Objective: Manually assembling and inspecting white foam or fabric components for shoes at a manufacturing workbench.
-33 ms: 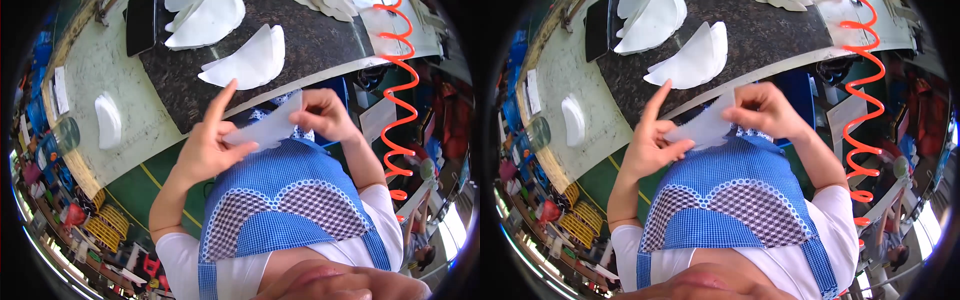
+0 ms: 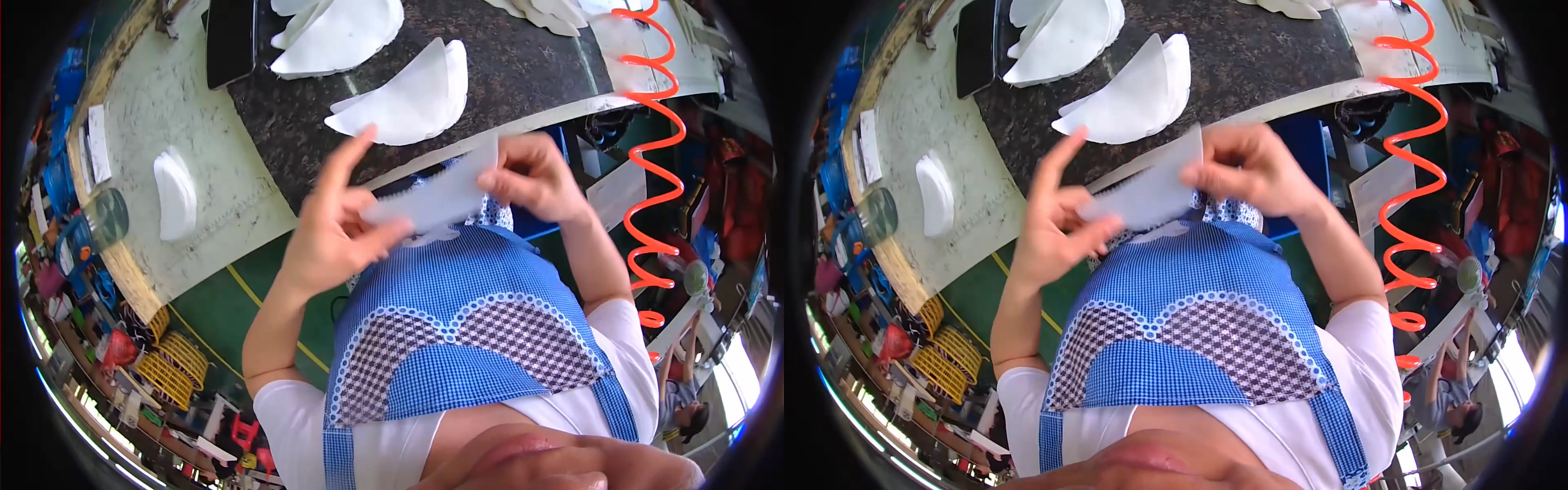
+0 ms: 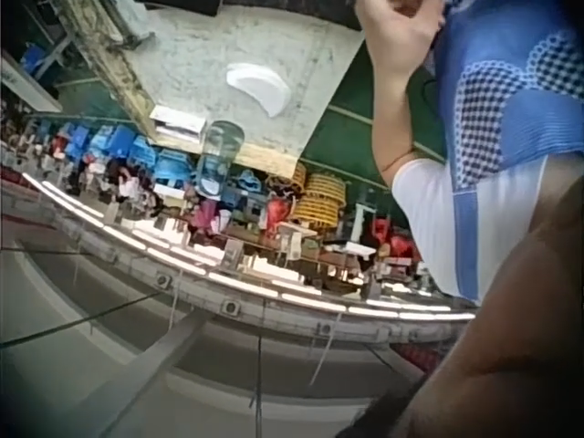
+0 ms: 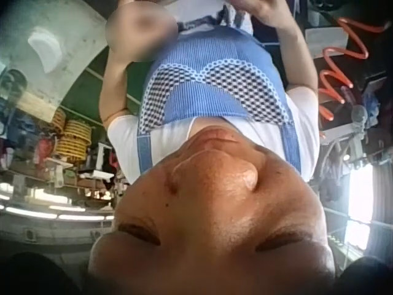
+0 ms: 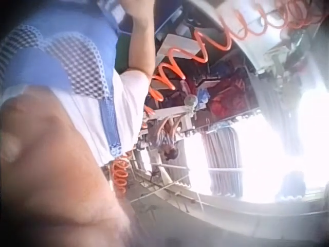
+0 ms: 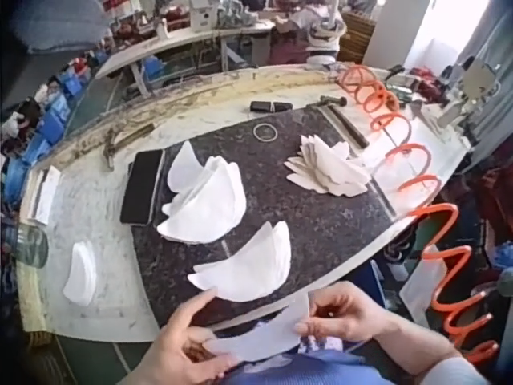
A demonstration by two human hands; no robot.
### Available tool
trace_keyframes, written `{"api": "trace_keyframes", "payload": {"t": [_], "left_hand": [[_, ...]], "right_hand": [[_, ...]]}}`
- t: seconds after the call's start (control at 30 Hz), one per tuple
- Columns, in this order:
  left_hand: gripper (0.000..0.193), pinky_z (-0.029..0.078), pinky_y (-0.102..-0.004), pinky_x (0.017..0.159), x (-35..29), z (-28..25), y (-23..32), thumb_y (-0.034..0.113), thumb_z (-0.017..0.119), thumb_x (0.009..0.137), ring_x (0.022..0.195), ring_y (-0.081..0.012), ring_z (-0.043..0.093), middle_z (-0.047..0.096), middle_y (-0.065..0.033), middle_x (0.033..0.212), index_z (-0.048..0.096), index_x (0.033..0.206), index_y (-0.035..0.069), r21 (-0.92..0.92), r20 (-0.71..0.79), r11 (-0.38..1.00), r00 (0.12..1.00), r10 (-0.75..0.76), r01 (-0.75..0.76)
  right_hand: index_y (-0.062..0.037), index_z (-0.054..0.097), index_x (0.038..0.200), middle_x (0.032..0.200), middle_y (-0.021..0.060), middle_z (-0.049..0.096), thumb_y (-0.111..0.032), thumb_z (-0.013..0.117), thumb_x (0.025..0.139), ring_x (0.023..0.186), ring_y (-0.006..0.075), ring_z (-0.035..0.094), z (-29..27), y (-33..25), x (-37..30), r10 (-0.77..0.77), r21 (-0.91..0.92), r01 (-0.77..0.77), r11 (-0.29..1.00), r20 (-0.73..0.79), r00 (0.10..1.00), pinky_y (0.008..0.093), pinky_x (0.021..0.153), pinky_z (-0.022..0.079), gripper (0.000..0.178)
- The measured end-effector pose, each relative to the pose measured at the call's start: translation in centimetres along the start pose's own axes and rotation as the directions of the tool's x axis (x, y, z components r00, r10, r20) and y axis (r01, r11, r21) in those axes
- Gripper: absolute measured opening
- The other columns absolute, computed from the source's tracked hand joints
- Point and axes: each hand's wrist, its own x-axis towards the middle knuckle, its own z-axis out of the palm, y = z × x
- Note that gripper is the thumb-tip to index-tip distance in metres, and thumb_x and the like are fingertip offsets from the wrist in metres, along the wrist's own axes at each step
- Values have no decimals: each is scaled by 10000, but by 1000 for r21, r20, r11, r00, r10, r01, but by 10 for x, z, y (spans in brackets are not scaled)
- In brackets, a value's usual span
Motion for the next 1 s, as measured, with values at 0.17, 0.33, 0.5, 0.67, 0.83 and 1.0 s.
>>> {"api": "trace_keyframes", "payload": {"t": [0.17,0.33,0.5,0.67,0.83,1.0], "left_hand": [[441,453,-184,514,43,-17,9,52,678,901,587,-47,570,677,-61,806,447,1276,31,21,-307,971,922,234,-240],[389,478,-193,560,56,-14,-15,44,667,907,608,-53,589,701,-75,845,443,1225,27,95,-335,970,910,244,-225],[415,512,-272,549,63,-15,-25,96,689,885,613,-154,668,708,-101,824,447,1219,45,449,-297,876,894,334,-178],[583,497,-314,522,51,-28,4,187,802,770,689,-222,696,703,-84,828,488,1256,113,928,-259,363,839,478,80],[585,471,-448,930,36,-24,40,40,778,700,872,-266,646,669,-52,858,580,1250,58,787,249,326,754,608,-523],[250,486,-507,969,16,-25,69,0,753,613,860,-208,685,667,-25,768,727,846,86,635,369,293,615,697,-714]], "right_hand": [[-26,607,744,609,-19,561,-253,751,888,546,47,523,-17,-30,68,-101,-303,73,950,-78,992,208,495,392,305],[-23,596,738,590,27,565,-292,728,900,537,93,567,-26,-18,91,-76,-578,36,815,-44,996,240,512,437,340],[-21,594,758,594,55,557,-298,725,896,506,137,531,-22,-3,92,-206,-795,94,599,-40,978,285,498,421,336],[-51,567,744,582,76,552,-281,739,867,524,235,595,-9,-9,81,-436,-932,224,286,82,896,338,492,454,313],[-108,569,804,630,10,532,-307,776,794,519,186,584,24,-35,44,-603,-750,628,207,408,685,309,463,460,288],[15,667,1113,774,81,648,-437,678,895,624,151,645,6,-27,29,-647,-531,531,661,-45,761,281,557,509,502]]}}
